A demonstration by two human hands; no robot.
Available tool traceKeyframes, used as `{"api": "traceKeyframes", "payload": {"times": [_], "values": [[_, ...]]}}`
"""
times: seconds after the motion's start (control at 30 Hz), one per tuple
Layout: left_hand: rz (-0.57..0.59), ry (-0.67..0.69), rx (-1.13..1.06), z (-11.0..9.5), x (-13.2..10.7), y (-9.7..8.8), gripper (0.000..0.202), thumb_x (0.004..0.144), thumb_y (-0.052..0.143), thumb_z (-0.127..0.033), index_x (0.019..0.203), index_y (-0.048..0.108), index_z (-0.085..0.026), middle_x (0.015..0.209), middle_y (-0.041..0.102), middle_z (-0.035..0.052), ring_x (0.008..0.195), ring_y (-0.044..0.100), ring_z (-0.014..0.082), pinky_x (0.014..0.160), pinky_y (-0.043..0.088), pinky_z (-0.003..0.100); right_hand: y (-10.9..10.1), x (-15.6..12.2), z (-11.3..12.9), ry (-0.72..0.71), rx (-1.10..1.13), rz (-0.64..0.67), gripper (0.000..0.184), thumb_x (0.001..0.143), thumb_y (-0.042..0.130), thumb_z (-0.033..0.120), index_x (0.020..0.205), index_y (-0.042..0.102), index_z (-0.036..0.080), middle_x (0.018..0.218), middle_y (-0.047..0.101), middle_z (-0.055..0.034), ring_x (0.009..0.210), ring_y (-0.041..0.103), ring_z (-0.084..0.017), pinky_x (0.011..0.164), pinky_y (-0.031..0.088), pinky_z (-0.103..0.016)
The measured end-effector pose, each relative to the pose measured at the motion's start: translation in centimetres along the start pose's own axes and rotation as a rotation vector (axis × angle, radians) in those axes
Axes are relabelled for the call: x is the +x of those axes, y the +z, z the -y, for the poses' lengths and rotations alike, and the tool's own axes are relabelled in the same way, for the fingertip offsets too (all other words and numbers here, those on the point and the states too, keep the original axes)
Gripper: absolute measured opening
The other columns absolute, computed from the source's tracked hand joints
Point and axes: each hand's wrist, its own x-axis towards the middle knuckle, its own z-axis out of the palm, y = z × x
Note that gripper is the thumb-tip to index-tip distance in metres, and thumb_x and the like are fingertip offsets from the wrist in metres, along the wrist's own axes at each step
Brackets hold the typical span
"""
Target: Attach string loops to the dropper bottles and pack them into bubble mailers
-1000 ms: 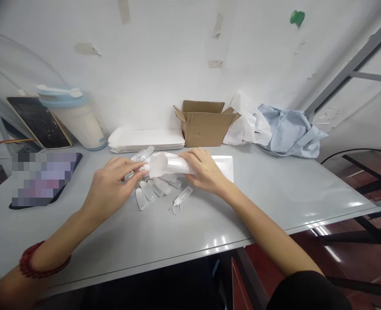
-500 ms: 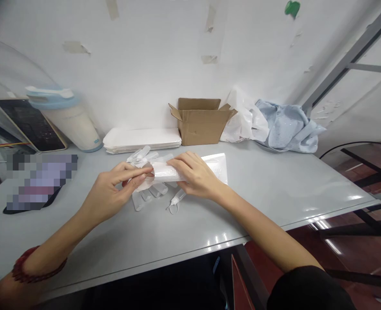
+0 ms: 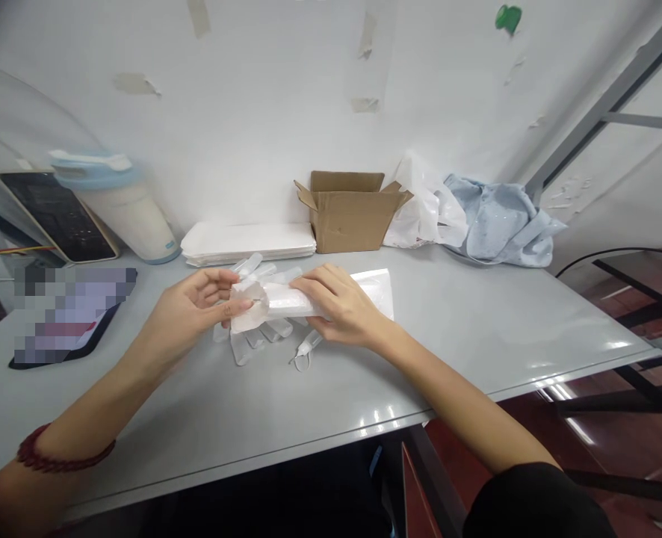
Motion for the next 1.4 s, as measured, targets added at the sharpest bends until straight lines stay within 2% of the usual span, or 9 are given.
{"api": "traceKeyframes", "payload": {"times": [0.13, 0.23, 0.4, 0.53, 0.67, 0.87, 1.0, 1.23, 1.4], "values": [[0.221, -0.197, -0.118, -0.2, 0.3, -0.3, 0.047, 0.062, 0.079, -0.038, 0.102, 0.065, -0.018, 0.090, 0.069, 0.0054, 0.080, 0.063, 0.0188, 0.065, 0.049, 0.028, -0.1, 0.0, 0.5, -0.032, 0.026, -0.006, 0.040, 0.077, 0.053, 0.010, 0.117, 0.049, 0.016, 0.097, 0.059, -0.0103, 0.086, 0.053, -0.021, 0.069, 0.048, -0.036], [0.318, -0.240, -0.081, -0.2, 0.1, 0.0, 0.034, 0.063, 0.076, -0.039, 0.089, 0.070, -0.017, 0.072, 0.068, 0.0033, 0.061, 0.061, 0.0167, 0.053, 0.046, 0.027, 0.0, -0.1, 1.1, -0.060, 0.034, -0.006, 0.038, 0.077, 0.053, 0.011, 0.115, 0.051, 0.014, 0.097, 0.058, -0.0109, 0.086, 0.052, -0.021, 0.069, 0.048, -0.035], [0.138, -0.170, 0.009, 0.2, -0.4, 1.3, 0.013, 0.061, 0.072, -0.027, 0.067, 0.065, -0.018, 0.058, 0.061, -0.0029, 0.047, 0.052, 0.0110, 0.045, 0.039, 0.023, 0.5, -0.2, 2.1, -0.085, -0.040, 0.025, 0.033, 0.080, 0.050, 0.010, 0.112, 0.054, 0.016, 0.093, 0.060, -0.0092, 0.083, 0.052, -0.019, 0.066, 0.046, -0.032], [0.098, -0.208, -0.010, 0.4, -0.8, 2.1, 0.009, 0.062, 0.066, -0.023, 0.061, 0.060, -0.017, 0.052, 0.055, -0.0042, 0.045, 0.049, 0.0105, 0.042, 0.037, 0.021, 1.0, -0.2, 2.8, -0.083, -0.209, 0.014, 0.039, 0.085, 0.048, 0.011, 0.123, 0.049, 0.017, 0.109, 0.062, -0.0116, 0.102, 0.054, -0.023, 0.081, 0.045, -0.038], [0.064, -0.233, -0.098, 0.6, -1.2, 2.6, 0.009, 0.067, 0.064, -0.025, 0.072, 0.063, -0.017, 0.052, 0.056, -0.0031, 0.052, 0.054, 0.0136, 0.048, 0.044, 0.024, 1.6, -0.2, 3.6, -0.056, -0.410, 0.030, 0.041, 0.090, 0.042, 0.016, 0.131, 0.044, 0.015, 0.130, 0.055, -0.0151, 0.124, 0.046, -0.026, 0.096, 0.037, -0.043], [0.109, -0.250, -0.209, 0.3, -1.3, 2.6, 0.028, 0.075, 0.065, -0.039, 0.084, 0.066, -0.012, 0.072, 0.067, 0.0055, 0.068, 0.063, 0.0189, 0.059, 0.049, 0.028, 1.8, -0.3, 3.3, -0.076, -0.481, 0.077, 0.034, 0.091, 0.041, 0.008, 0.123, 0.052, 0.012, 0.121, 0.063, -0.0131, 0.114, 0.055, -0.023, 0.094, 0.038, -0.042], [0.117, -0.013, -0.278, 0.0, -1.3, 2.2, 0.036, 0.087, 0.050, -0.044, 0.090, 0.066, -0.012, 0.085, 0.068, 0.0092, 0.071, 0.063, 0.0190, 0.055, 0.051, 0.028, 1.3, -0.3, 2.3, -0.033, -0.466, 0.027, 0.029, 0.092, 0.040, 0.008, 0.116, 0.057, 0.013, 0.113, 0.067, -0.0108, 0.104, 0.061, -0.021, 0.090, 0.041, -0.040], [-0.114, 0.742, 0.434, 1.8, -2.1, 3.2, 0.026, 0.084, 0.056, -0.018, 0.109, 0.058, -0.017, 0.109, 0.061, 0.0109, 0.100, 0.058, 0.0226, 0.073, 0.054, 0.032, 0.9, -0.2, 1.8, -0.048, -0.373, 0.006, 0.029, 0.091, 0.037, 0.004, 0.105, 0.060, 0.012, 0.108, 0.069, -0.0119, 0.098, 0.065, -0.021, 0.088, 0.042, -0.042], [-0.181, 1.015, 0.738, 2.6, -1.6, 3.5, 0.034, 0.084, 0.055, -0.011, 0.117, 0.053, -0.020, 0.111, 0.056, 0.0131, 0.108, 0.053, 0.0267, 0.081, 0.051, 0.040, 0.3, -0.2, 1.8, -0.072, -0.332, -0.010, 0.023, 0.091, 0.041, 0.007, 0.098, 0.062, 0.014, 0.105, 0.070, -0.0111, 0.097, 0.066, -0.021, 0.088, 0.041, -0.044]]}}
